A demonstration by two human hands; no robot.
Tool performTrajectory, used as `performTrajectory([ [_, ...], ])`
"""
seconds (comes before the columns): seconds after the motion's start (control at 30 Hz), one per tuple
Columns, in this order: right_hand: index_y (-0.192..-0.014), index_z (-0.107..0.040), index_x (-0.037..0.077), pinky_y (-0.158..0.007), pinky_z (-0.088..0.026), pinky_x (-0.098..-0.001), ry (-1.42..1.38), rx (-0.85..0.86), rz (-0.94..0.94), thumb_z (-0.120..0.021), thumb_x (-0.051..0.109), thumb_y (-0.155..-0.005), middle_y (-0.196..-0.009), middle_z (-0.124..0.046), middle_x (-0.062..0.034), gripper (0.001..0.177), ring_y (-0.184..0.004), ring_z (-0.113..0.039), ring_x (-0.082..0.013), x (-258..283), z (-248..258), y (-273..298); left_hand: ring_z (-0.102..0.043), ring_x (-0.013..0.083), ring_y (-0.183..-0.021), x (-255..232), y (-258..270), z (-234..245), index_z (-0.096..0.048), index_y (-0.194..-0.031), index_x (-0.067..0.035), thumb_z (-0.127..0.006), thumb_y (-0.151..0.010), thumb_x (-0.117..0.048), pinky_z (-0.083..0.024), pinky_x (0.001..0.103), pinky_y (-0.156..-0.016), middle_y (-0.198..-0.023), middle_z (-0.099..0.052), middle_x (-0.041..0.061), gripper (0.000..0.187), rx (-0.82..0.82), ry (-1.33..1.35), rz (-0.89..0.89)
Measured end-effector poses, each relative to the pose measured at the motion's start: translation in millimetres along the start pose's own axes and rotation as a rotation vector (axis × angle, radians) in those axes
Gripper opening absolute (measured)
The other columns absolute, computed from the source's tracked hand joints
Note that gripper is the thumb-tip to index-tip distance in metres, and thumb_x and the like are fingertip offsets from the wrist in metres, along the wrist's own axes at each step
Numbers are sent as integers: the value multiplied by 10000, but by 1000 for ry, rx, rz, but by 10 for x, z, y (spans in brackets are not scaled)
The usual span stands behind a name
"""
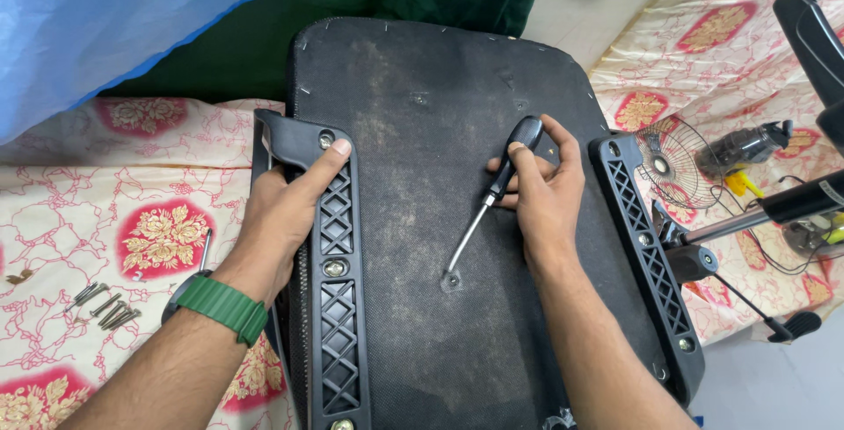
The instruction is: The person uses a screwdriver to remove screws from the underside of an overturned office chair. They detach the central gas-lift column and then remove additional screws from the side rails of the chair base.
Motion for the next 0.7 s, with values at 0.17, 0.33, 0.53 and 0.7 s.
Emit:
performTrajectory([
  [0.17, -1591, -209, 142, -642, -698, -306, -198, 131, 110, -532, 116, -1030, -1023, -753, -161, 647, -782, -775, -186, 363, -338, 7, -721, 291, -1040, -143, 73, 139, -633, -1238, 61, -776, -839, -487, -542, 370, -920, -1130, -735, 216, 693, -215, -312, -89],
  [0.33, -1635, -113, 173, -791, -711, -302, -244, 331, 535, -536, 96, -1183, -1243, -719, -195, 624, -1005, -790, -214, 1095, -720, 137, -425, 425, -1357, -609, 527, 212, -403, -1459, 94, -762, -840, -241, -440, 466, -1102, -1460, -324, 337, 790, -380, -249, -720],
  [0.53, -1596, -122, 185, -973, -667, -335, -311, 507, 714, -525, 70, -1237, -1367, -573, -166, 552, -1098, -694, -199, 1435, -1036, 263, -401, 430, -1438, -728, 223, 55, -726, -1202, -66, -745, -822, -71, -313, 507, -1195, -1400, -597, 177, 380, -234, -461, -867],
  [0.7, -1589, -126, 208, -1014, -667, -359, -278, 529, 791, -515, 76, -1266, -1357, -565, -150, 523, -1136, -694, -206, 1489, -1122, 343, -579, 298, -1313, -710, 28, -27, -750, -1035, -76, -682, -812, -47, -281, 489, -1317, -1132, -707, 83, 235, -122, -431, -873],
])
Point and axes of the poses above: each hand's wrist, its own y-axis away from the middle knuckle, its own z-axis out of the back of the hand, x = y × z, the point moved 10 cm from there along -y, towards the middle knuckle
